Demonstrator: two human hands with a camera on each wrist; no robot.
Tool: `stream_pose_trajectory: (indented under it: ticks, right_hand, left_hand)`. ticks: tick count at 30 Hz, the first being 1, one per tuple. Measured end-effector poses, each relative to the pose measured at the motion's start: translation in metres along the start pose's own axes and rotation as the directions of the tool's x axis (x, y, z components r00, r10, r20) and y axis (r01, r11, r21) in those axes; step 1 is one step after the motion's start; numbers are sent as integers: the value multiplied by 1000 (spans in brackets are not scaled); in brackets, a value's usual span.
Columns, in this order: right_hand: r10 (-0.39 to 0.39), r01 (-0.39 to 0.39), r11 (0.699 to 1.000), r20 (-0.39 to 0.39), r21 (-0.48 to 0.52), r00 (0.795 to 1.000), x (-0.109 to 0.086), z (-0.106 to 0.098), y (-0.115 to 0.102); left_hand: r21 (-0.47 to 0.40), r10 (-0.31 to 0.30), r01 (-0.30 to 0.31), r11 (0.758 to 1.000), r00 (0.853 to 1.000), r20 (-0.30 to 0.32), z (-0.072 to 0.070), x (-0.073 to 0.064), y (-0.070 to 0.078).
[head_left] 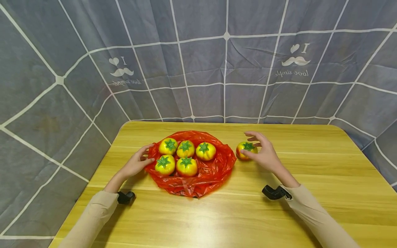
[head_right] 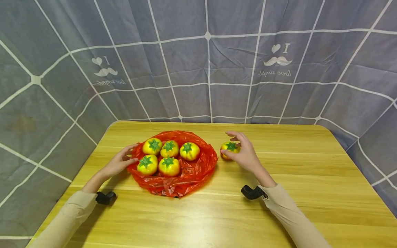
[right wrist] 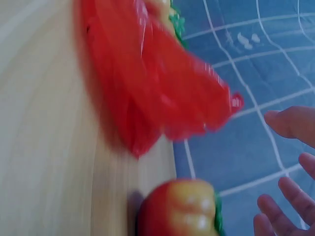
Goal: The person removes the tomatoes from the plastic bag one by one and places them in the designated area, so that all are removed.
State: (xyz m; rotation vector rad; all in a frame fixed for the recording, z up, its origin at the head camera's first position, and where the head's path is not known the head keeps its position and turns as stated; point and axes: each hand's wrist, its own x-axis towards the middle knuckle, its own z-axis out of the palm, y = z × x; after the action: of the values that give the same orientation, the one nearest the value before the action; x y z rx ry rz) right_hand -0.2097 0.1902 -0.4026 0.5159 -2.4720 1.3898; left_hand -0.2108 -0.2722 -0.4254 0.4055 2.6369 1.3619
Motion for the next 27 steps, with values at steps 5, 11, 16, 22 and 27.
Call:
stream_pose_trajectory:
  ticks: [5,11,16,22,27]
  right_hand:
    - [-21,20,999,20,29,1000,0,10,-14]
    - [-44,42,998,37,44,998,1,22,-27]
    - [-76,74,996,51,47,996,1,34,-37]
    - [-86,81,995,80,64,993,1,46,-43]
    - [-89,80,993,105,88,990,0,56,-45]
  left_hand:
    - [-2,-8,8,1000,1000,0,0,-1,1]
    - [1,-8,8,1000,1000,-4,1,-1,2]
    - [2,-12,12,1000,1000,-3,1,-1,3]
    - [5,-10,11,1000,1000,-2,1,-1,3]
    - [3,-8,8,1000,1000,-5,1,-2,3]
